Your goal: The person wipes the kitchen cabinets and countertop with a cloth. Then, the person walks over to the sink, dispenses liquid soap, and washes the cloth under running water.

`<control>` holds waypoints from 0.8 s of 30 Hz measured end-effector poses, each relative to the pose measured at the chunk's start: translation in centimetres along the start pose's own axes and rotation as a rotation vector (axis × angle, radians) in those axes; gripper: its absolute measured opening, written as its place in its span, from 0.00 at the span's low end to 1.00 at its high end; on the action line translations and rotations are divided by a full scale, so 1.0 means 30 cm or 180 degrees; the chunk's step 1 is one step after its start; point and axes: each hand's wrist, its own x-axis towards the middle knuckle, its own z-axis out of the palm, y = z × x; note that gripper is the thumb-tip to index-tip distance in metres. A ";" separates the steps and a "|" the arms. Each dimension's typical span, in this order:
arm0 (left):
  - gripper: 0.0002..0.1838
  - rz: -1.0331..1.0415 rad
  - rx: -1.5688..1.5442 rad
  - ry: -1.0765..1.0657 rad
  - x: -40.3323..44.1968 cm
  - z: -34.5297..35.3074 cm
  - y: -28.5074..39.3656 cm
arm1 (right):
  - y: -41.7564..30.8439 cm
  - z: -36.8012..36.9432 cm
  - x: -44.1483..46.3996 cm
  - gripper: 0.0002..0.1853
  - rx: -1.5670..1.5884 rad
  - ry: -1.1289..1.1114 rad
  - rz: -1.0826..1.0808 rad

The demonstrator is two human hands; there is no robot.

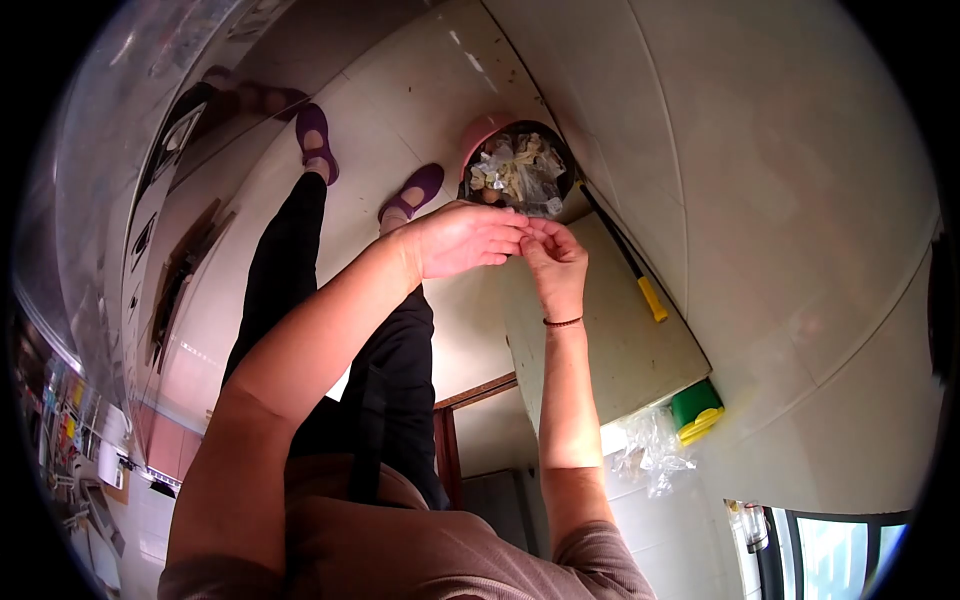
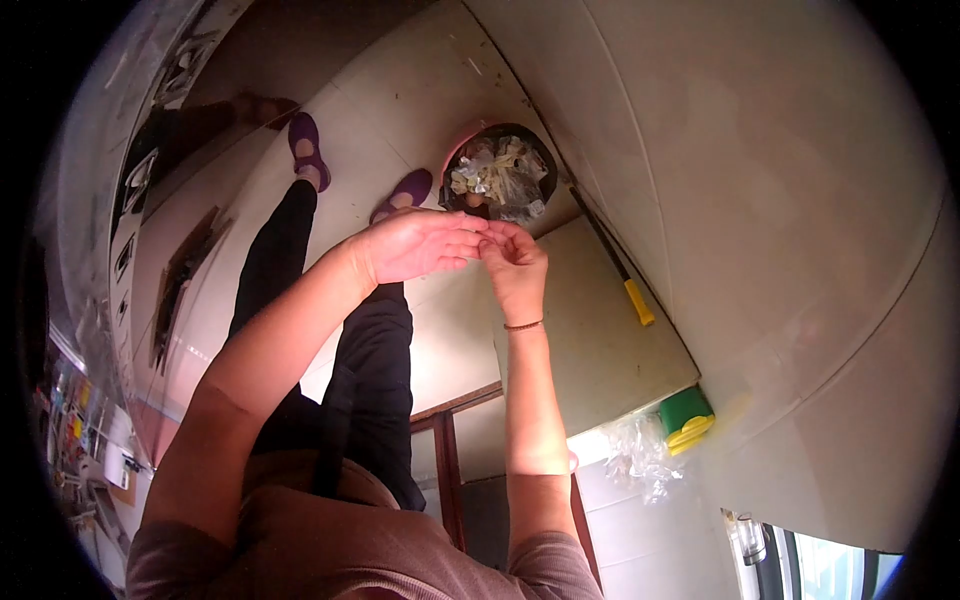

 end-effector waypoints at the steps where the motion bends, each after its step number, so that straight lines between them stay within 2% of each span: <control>1: 0.28 -0.0063 0.0108 0.0047 -0.001 0.002 0.001 | 0.007 0.001 0.000 0.07 -0.0199 0.0050 -0.0051; 3: 0.28 -0.0057 0.0153 0.0006 0.006 -0.004 -0.007 | 0.021 -0.001 0.002 0.08 -0.0389 0.0102 -0.0099; 5: 0.27 -0.0052 0.0198 -0.0046 0.014 -0.013 -0.017 | 0.036 -0.006 0.007 0.09 -0.1199 0.0224 -0.0333; 8: 0.27 -0.0133 0.0025 -0.0036 0.013 -0.028 -0.023 | 0.039 -0.027 0.021 0.09 -0.0796 0.0085 -0.0334; 12: 0.27 -0.0102 0.0149 0.0164 0.000 -0.002 -0.023 | 0.021 -0.018 0.020 0.08 -0.0734 -0.0105 -0.0100; 14: 0.27 -0.0069 0.0233 0.0236 -0.001 0.005 -0.025 | 0.015 -0.016 0.022 0.06 -0.1164 -0.0075 -0.0171; 18: 0.27 -0.0023 0.0090 -0.0006 0.020 -0.029 -0.051 | 0.006 -0.022 0.030 0.06 -0.1215 0.0039 -0.0230; 20: 0.26 -0.0010 0.0022 -0.0082 0.026 -0.046 -0.054 | 0.042 -0.047 0.054 0.06 -0.0521 0.0102 -0.0033; 24: 0.24 -0.0008 -0.0225 -0.0022 0.026 -0.039 -0.042 | 0.071 -0.069 0.059 0.06 -0.0018 0.0426 -0.0022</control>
